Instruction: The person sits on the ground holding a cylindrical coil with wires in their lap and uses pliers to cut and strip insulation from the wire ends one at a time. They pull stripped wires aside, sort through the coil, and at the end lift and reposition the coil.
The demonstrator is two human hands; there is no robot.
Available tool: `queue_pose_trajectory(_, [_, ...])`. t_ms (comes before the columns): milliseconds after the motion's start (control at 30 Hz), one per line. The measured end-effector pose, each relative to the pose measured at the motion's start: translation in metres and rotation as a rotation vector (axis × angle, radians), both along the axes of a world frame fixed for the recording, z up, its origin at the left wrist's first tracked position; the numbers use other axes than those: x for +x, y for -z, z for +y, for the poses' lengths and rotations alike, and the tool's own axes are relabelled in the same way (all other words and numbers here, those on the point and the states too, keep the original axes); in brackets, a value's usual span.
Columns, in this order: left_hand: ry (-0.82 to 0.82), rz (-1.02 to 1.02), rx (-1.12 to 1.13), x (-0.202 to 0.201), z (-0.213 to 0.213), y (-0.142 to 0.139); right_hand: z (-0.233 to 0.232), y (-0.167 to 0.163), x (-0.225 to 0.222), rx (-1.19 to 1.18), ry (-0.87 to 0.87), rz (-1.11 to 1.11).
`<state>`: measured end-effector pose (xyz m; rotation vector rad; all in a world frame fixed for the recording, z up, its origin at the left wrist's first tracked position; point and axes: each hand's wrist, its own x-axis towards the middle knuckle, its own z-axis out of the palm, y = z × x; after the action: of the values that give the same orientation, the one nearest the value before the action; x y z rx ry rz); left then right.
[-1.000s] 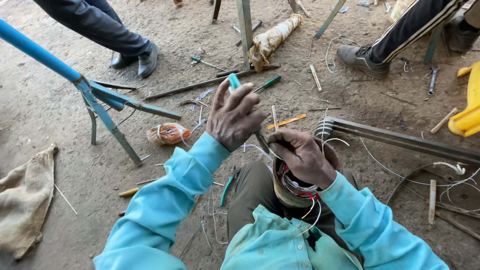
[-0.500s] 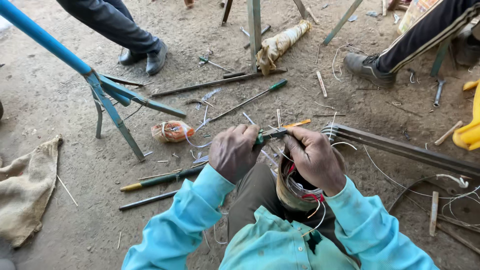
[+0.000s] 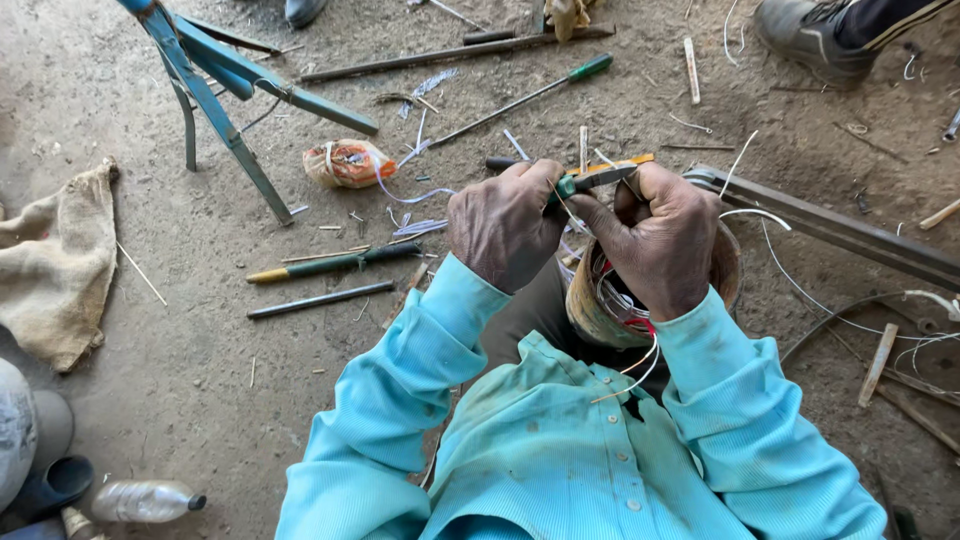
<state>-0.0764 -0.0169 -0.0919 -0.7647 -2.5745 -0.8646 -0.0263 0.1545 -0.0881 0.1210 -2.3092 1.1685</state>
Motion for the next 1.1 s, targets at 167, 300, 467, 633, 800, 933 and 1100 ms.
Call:
queue_pose_trajectory(167, [-0.084,0.011,0.186,0.002,0.005,0.001,-0.004,0.007,-0.002,0.117,0.08,0.068])
queue_pose_trajectory(300, [-0.249,-0.35,0.878,-0.035,-0.009,0.005,-0.003,0.006,0.001,0.01,0.068,0.049])
queue_pose_trajectory(467, [0.063,-0.416,0.784,-0.03,-0.024,0.038,-0.003,0.002,-0.003,-0.111,-0.063,0.063])
queue_pose_trajectory(633, [-0.031,-0.741,0.777,0.0,-0.001,0.067,0.015,-0.017,0.022,-0.252,-0.163,0.041])
queue_pose_trajectory(800, [0.051,-0.623,0.738,0.0,0.008,0.086,0.078,-0.058,0.093,-0.452,-0.016,0.222])
queue_pose_trajectory(933, [0.028,-0.611,0.645,-0.016,0.028,0.085,0.085,-0.039,0.11,-0.575,0.092,0.244])
queue_pose_trajectory(1100, [0.18,-0.574,0.461,-0.051,0.087,0.073,0.029,0.051,0.098,-0.746,0.146,0.13])
